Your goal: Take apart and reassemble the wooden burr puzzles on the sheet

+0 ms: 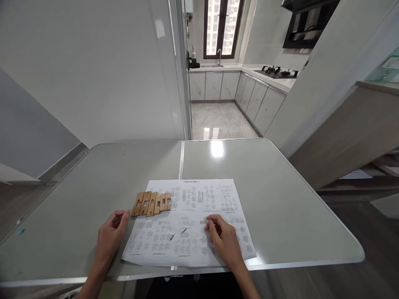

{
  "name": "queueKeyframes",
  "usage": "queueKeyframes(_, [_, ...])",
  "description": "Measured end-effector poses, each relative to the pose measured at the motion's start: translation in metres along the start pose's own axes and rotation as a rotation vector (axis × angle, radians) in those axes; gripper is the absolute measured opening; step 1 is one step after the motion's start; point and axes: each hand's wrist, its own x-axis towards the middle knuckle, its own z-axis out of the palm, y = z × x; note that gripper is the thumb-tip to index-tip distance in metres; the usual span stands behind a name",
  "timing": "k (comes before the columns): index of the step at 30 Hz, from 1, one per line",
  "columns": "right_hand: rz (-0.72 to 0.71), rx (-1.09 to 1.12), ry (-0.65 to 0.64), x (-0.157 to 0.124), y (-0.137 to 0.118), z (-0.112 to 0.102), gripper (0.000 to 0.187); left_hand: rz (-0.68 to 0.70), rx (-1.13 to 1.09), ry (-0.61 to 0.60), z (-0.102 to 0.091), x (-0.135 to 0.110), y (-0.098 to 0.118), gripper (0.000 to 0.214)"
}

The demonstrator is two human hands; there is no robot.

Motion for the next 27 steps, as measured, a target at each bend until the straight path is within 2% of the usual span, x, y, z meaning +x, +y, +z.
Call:
queueKeyframes(9, [0.040,-0.002,-0.004,-0.002,0.003,0.002,0.039,-0.035,0.094,-0.015,-0.001,0.002,0.004,0.042])
queueKeyframes(17, [0.018,-0.050,-0.025,0.001,0.008,0.000,0.037,0.033,0.279,-0.050,0.006,0.006,0.005,0.046])
queueKeyframes(23, [0.025,-0.039,-0.020,0.000,0.000,-0.002,0.038,-0.043,0.463,-0.134,0.015,0.018,0.035,0.061])
queueKeyframes(27, [0.044,-0.051,-0.049,-0.001,-0.001,-0.003,0.039,-0.041,0.487,-0.161,0.022,0.024,0.051,0.071])
